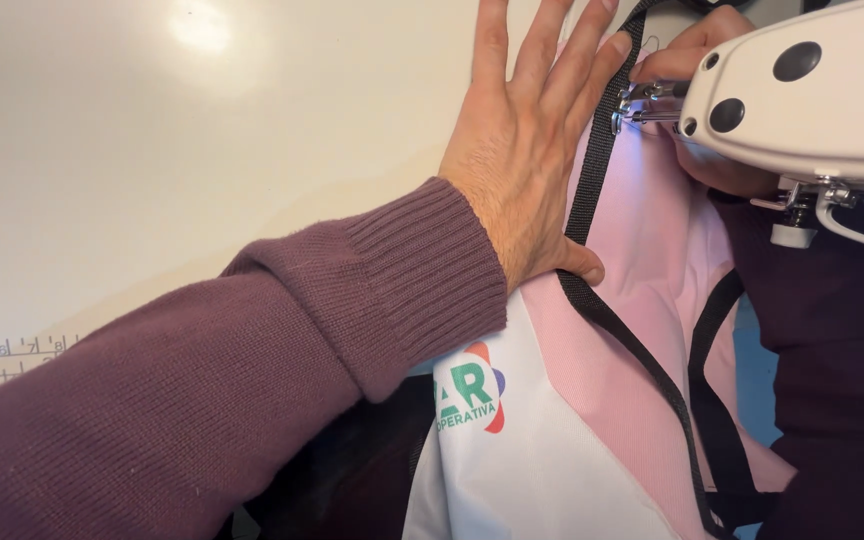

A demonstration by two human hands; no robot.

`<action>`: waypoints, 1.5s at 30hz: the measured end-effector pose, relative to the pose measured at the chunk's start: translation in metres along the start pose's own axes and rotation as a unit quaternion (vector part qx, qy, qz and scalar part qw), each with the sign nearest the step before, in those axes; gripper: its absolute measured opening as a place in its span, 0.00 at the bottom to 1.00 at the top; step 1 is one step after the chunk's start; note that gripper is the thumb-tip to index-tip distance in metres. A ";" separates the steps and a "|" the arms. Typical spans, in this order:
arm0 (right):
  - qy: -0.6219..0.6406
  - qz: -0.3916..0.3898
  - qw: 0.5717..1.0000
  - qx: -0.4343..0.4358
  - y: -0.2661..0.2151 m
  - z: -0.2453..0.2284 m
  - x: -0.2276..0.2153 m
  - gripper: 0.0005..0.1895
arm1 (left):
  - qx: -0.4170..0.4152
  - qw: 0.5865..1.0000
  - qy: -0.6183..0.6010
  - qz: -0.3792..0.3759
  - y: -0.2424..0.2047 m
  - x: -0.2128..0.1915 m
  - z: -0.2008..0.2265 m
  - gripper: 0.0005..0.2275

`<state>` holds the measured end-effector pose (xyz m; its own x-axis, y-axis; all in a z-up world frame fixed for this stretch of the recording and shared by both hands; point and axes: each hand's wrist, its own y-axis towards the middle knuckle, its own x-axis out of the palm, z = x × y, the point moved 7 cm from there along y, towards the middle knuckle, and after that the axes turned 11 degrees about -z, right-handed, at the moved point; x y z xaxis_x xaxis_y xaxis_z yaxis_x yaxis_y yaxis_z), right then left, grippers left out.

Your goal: Sewing straps onto a pink and white cloth bag using an industrial sewing machine.

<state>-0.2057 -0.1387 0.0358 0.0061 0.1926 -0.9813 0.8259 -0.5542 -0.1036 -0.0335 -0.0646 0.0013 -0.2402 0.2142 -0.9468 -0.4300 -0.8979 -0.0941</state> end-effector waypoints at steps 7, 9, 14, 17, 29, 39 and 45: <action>-0.046 -0.008 0.998 -0.042 -0.007 0.007 0.005 0.03 | -0.007 1.000 0.006 -0.004 -0.001 -0.002 -0.002 0.69; -0.005 0.002 1.000 -0.022 -0.011 0.011 0.004 0.02 | -0.003 1.000 0.007 -0.003 0.000 -0.002 -0.001 0.69; -0.038 0.004 0.999 -0.029 0.013 -0.022 -0.010 0.02 | -0.005 1.000 0.009 -0.002 0.000 -0.003 -0.003 0.69; -0.058 -0.002 0.998 -0.029 0.016 -0.024 -0.009 0.03 | -0.004 1.000 0.012 -0.003 -0.001 -0.002 -0.003 0.69; -0.102 -0.007 0.993 0.067 -0.028 -0.063 -0.017 0.23 | 0.037 0.998 -0.008 0.057 -0.007 -0.014 -0.006 0.68; -0.085 0.062 0.994 -0.017 -0.036 -0.056 -0.014 0.24 | 0.089 0.984 -0.016 0.151 -0.011 -0.020 -0.012 0.67; 0.057 -0.105 0.983 0.142 -0.105 -0.030 -0.007 0.20 | 0.098 0.984 -0.007 0.148 -0.016 -0.025 -0.009 0.67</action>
<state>-0.2754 -0.0578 0.0582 -0.0707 0.4066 -0.9109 0.6257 -0.6931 -0.3580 -0.0130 -0.0589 0.0233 -0.3919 -0.0396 -0.9192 -0.4982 -0.8308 0.2482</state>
